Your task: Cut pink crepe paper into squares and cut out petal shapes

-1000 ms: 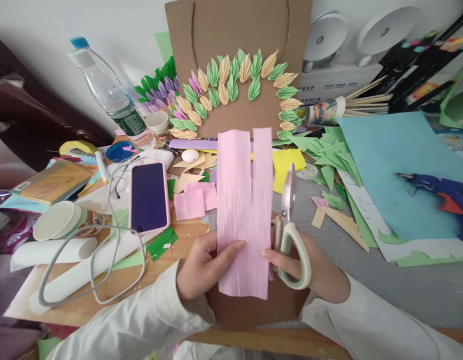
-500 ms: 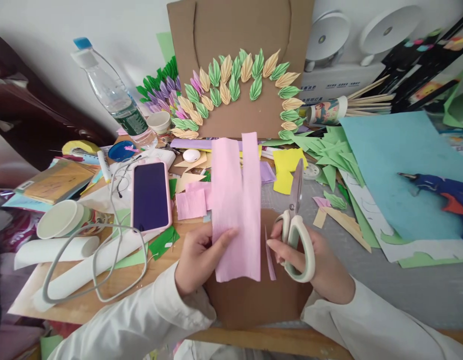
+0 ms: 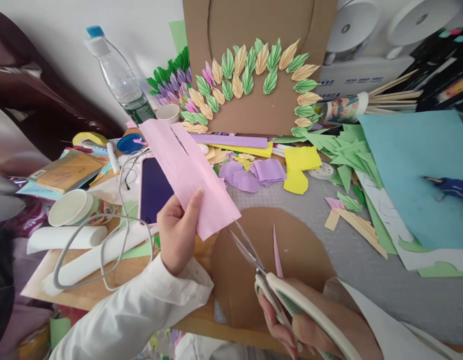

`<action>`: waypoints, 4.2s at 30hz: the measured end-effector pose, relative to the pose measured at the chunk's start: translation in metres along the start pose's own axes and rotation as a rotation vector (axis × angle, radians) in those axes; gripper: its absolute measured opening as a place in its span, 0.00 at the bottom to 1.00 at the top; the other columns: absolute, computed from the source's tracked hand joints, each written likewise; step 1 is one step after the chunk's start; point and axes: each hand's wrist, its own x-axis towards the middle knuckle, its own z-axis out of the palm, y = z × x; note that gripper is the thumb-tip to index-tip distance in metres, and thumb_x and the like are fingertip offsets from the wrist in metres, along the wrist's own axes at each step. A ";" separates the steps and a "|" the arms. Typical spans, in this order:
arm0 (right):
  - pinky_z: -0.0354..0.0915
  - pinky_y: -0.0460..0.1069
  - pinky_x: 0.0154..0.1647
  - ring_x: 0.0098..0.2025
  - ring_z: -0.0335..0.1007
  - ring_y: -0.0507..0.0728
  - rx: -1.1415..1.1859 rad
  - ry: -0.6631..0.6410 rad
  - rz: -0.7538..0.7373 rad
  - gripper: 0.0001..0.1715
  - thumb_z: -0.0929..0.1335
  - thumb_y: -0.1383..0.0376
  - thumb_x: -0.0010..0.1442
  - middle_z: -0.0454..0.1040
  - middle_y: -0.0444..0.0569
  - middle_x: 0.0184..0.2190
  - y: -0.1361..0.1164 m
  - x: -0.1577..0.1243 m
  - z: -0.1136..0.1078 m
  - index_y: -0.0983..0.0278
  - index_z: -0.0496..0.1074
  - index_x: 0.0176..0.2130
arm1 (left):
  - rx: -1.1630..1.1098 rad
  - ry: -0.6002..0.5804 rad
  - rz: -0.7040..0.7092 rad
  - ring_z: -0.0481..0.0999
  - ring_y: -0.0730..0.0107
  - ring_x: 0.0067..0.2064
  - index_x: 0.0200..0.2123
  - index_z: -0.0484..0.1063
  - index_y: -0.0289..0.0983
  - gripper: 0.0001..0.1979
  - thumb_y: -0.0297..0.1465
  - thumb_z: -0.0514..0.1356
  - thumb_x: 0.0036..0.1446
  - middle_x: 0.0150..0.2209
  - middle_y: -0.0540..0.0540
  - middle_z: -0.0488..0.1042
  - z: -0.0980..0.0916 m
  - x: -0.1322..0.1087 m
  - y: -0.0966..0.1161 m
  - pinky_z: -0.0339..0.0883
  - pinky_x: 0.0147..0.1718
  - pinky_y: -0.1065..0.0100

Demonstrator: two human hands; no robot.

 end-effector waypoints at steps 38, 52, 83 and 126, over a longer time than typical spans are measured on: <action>0.50 0.44 0.23 0.21 0.53 0.47 0.119 0.077 0.062 0.39 0.68 0.32 0.41 0.61 0.37 0.20 -0.021 0.004 0.006 0.62 0.59 0.31 | -0.005 -0.184 -0.146 0.72 0.71 0.27 0.34 0.77 0.35 0.11 0.38 0.65 0.54 0.28 0.49 0.77 0.006 -0.020 -0.008 0.65 0.23 0.73; 0.53 0.42 0.20 0.19 0.55 0.46 0.102 0.112 -0.027 0.22 0.68 0.49 0.57 0.58 0.34 0.16 -0.002 0.012 0.006 0.62 0.58 0.30 | -0.006 -0.186 -0.157 0.68 0.76 0.25 0.31 0.76 0.34 0.12 0.39 0.65 0.54 0.25 0.50 0.74 0.006 -0.019 -0.009 0.62 0.21 0.75; 0.51 0.39 0.15 0.15 0.53 0.43 0.157 0.186 0.134 0.36 0.71 0.36 0.42 0.56 0.31 0.13 -0.011 0.013 0.014 0.61 0.56 0.28 | -0.080 -0.199 -0.215 0.72 0.75 0.27 0.34 0.77 0.36 0.12 0.40 0.65 0.54 0.27 0.51 0.76 0.007 -0.017 -0.011 0.68 0.24 0.76; 0.54 0.42 0.19 0.17 0.51 0.44 0.181 0.127 -0.097 0.32 0.65 0.38 0.55 0.55 0.35 0.18 -0.006 0.013 0.009 0.61 0.55 0.27 | -0.055 -0.430 -0.096 0.78 0.59 0.46 0.42 0.68 0.39 0.11 0.34 0.63 0.57 0.44 0.43 0.78 0.015 -0.037 -0.002 0.74 0.37 0.67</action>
